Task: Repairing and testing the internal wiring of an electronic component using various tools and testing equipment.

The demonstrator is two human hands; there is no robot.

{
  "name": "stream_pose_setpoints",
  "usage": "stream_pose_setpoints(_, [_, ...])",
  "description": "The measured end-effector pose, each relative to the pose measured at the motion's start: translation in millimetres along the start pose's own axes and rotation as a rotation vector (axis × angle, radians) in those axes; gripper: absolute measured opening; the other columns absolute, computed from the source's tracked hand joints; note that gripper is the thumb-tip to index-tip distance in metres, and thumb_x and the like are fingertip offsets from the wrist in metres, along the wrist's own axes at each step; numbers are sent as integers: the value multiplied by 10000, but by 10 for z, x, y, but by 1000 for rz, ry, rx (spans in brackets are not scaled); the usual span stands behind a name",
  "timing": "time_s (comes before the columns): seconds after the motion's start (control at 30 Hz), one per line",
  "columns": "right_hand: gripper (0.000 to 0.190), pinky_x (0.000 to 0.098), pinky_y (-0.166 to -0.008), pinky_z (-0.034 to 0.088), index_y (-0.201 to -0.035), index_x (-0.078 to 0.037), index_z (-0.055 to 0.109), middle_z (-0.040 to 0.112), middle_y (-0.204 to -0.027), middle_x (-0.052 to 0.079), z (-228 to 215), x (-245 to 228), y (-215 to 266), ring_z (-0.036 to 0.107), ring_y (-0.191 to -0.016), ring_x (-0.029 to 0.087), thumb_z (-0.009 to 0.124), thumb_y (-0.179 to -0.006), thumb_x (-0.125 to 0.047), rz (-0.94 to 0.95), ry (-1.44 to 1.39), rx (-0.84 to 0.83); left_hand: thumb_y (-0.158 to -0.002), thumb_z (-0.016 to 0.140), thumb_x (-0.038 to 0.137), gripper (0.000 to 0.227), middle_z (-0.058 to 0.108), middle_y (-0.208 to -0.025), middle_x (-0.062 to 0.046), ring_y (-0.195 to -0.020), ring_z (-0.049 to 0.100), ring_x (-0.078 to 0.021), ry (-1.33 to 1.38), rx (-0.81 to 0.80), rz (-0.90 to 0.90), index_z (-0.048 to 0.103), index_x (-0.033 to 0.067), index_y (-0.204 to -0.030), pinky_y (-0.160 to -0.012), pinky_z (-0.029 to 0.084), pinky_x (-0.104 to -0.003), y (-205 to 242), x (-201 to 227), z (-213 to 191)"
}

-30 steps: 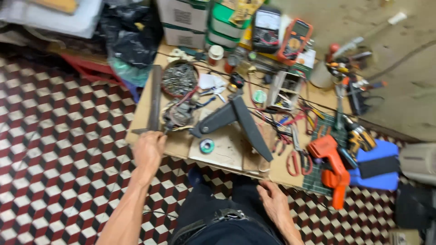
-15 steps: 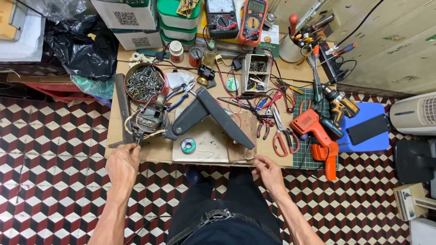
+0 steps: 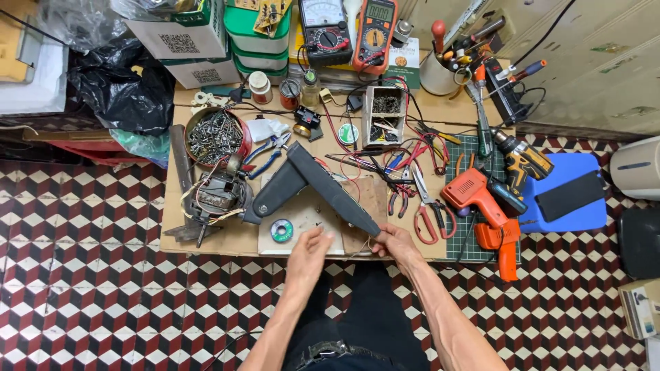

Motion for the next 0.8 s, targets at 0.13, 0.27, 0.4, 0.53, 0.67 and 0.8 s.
stream_pose_setpoints(0.13, [208,249,-454,412,-1067,-11,729,648,-688,47,24,82,-180,573,-516,105,570,-934,-2,0,156,-56,-770,768,554,941,623,-1376,-191,-1153,661,-235,-80,167,-9,448,31,-1484,-999,507,-352,-199,140,389])
stream_pose_setpoints(0.27, [163,270,-439,375,-949,-11,713,634,-602,74,-32,148,-272,518,-467,133,572,-989,-83,17,197,-13,-729,835,476,1051,603,-1353,-182,-1130,666,-281,104,246,-66,331,4,-1521,-952,535,-407,-484,-71,670])
stream_pose_setpoints(0.4, [145,270,-466,413,-1003,5,691,697,-678,147,-183,74,-311,539,-487,151,581,-995,-89,65,129,-74,-714,837,431,953,670,-1265,-156,-1122,673,-252,201,272,-59,429,11,-1466,-959,543,-351,-407,190,850])
stream_pose_setpoints(0.53, [178,277,-512,472,-1061,19,655,776,-854,115,-240,-30,-318,622,-568,143,524,-992,-80,114,97,-138,-701,862,408,995,630,-1289,-117,-1158,640,-225,291,300,-92,373,50,-1489,-985,523,-339,-584,41,1000])
stream_pose_setpoints(0.67, [244,271,-520,461,-1128,22,684,706,-777,95,-246,-65,-266,595,-556,132,527,-999,-113,93,202,-255,-727,857,398,921,594,-1243,-83,-1153,597,-205,360,275,26,437,32,-1460,-990,498,-335,-552,170,1009])
stream_pose_setpoints(0.8, [283,278,-503,420,-1185,-32,696,626,-666,54,-224,-112,-229,527,-513,128,524,-970,-100,111,283,-303,-721,860,369,920,563,-1218,-41,-1146,577,-184,392,268,75,408,61,-1461,-989,490,-337,-589,138,1005])
Point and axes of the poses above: each hand's wrist, its own y-axis away from the middle knuckle, its own z-axis out of the palm, x = y × z, the point moved 3 cm from there along -y, towards the middle knuckle
